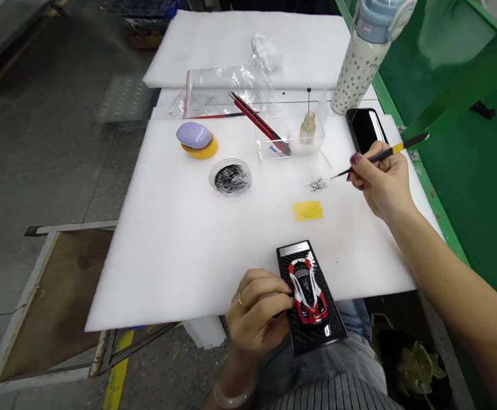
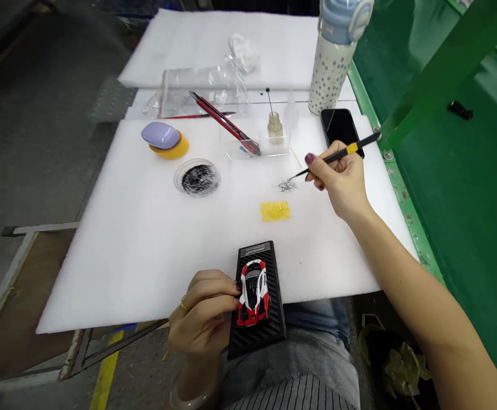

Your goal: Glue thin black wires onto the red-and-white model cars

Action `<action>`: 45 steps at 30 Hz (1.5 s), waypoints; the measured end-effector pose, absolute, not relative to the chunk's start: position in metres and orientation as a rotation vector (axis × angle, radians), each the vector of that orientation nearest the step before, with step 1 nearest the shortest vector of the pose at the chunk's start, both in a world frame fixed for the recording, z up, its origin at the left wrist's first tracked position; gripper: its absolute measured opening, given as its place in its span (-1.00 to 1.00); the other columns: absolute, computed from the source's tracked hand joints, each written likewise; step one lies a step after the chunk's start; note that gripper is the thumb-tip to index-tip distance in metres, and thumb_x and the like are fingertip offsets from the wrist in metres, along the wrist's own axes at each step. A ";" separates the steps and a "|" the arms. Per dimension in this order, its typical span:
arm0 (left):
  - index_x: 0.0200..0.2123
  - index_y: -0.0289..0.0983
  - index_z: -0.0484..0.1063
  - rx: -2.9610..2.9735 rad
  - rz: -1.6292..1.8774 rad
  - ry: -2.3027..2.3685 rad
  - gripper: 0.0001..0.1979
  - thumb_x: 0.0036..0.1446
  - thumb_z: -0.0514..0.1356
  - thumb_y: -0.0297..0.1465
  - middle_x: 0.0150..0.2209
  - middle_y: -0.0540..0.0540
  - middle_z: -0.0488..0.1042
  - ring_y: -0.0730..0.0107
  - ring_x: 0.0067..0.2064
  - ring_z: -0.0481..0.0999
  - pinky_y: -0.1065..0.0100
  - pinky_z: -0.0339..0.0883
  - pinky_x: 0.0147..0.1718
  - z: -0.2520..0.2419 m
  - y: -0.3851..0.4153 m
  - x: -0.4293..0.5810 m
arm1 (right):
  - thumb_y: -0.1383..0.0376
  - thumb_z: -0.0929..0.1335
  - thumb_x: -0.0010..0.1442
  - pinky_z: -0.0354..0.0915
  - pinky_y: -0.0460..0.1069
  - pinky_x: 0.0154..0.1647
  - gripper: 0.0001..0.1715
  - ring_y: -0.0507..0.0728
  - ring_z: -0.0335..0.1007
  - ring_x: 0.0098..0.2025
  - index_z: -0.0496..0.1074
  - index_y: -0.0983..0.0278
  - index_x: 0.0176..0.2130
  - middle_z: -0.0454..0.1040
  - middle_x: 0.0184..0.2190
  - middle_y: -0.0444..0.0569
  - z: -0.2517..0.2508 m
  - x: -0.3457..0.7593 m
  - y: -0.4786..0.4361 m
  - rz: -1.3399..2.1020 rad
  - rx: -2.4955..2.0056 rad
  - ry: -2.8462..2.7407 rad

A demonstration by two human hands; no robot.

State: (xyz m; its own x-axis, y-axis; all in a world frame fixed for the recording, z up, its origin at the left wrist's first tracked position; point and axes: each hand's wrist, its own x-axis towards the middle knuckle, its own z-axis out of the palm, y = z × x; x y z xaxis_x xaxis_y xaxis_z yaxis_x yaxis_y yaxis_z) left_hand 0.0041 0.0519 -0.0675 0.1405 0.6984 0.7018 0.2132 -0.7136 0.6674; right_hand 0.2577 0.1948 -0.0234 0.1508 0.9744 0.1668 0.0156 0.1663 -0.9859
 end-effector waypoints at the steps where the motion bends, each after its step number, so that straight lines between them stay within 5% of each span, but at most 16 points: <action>1: -0.23 -0.34 0.48 1.996 1.613 0.865 -0.93 0.34 0.23 -0.46 -0.25 -0.12 0.49 0.35 -0.22 0.45 0.26 0.40 -0.27 -0.068 0.052 0.005 | -0.06 0.63 -0.08 0.14 -0.07 -0.69 -0.39 -0.02 0.25 -0.66 0.27 0.16 -0.47 0.39 -0.65 -0.24 -0.016 0.252 0.185 1.025 -1.127 -1.193; 8: 0.27 -0.30 0.34 1.886 1.519 0.969 -0.48 0.31 0.30 -0.29 -0.23 -0.09 0.50 0.32 -0.19 0.44 0.27 0.43 -0.22 -0.064 0.053 0.009 | 0.17 0.61 0.07 0.11 -0.11 -0.73 -0.56 0.02 0.40 -0.60 0.32 0.20 -0.48 0.49 -0.61 -0.17 0.008 0.206 0.107 1.236 -1.074 -1.189; 20: 0.32 -0.31 0.27 1.923 1.517 0.955 -0.42 0.33 0.28 -0.24 -0.24 -0.07 0.50 0.35 -0.22 0.43 0.32 0.42 -0.22 -0.059 0.056 0.009 | 0.27 0.57 0.12 0.23 -0.08 -0.71 -0.66 0.03 0.40 -0.62 0.38 0.17 -0.48 0.50 -0.61 -0.20 -0.003 0.191 0.094 1.235 -0.978 -1.167; 31: -0.16 -0.37 0.49 1.938 1.667 0.926 -0.85 0.32 0.29 -0.38 -0.30 -0.09 0.44 0.36 -0.26 0.44 0.31 0.39 -0.34 -0.066 0.055 0.009 | 0.05 0.60 0.04 0.25 -0.01 -0.59 -0.57 0.08 0.41 -0.54 0.38 0.16 -0.50 0.49 -0.57 -0.12 -0.015 0.232 0.132 0.733 -1.325 -1.322; 45: -0.20 -0.36 0.50 1.960 1.631 0.953 -0.86 0.33 0.27 -0.38 -0.30 -0.09 0.46 0.36 -0.26 0.44 0.26 0.39 -0.33 -0.064 0.053 0.007 | 0.08 0.61 0.01 0.12 -0.01 -0.64 -0.56 0.05 0.29 -0.61 0.34 0.15 -0.50 0.41 -0.62 -0.18 -0.034 0.243 0.136 0.724 -1.431 -1.317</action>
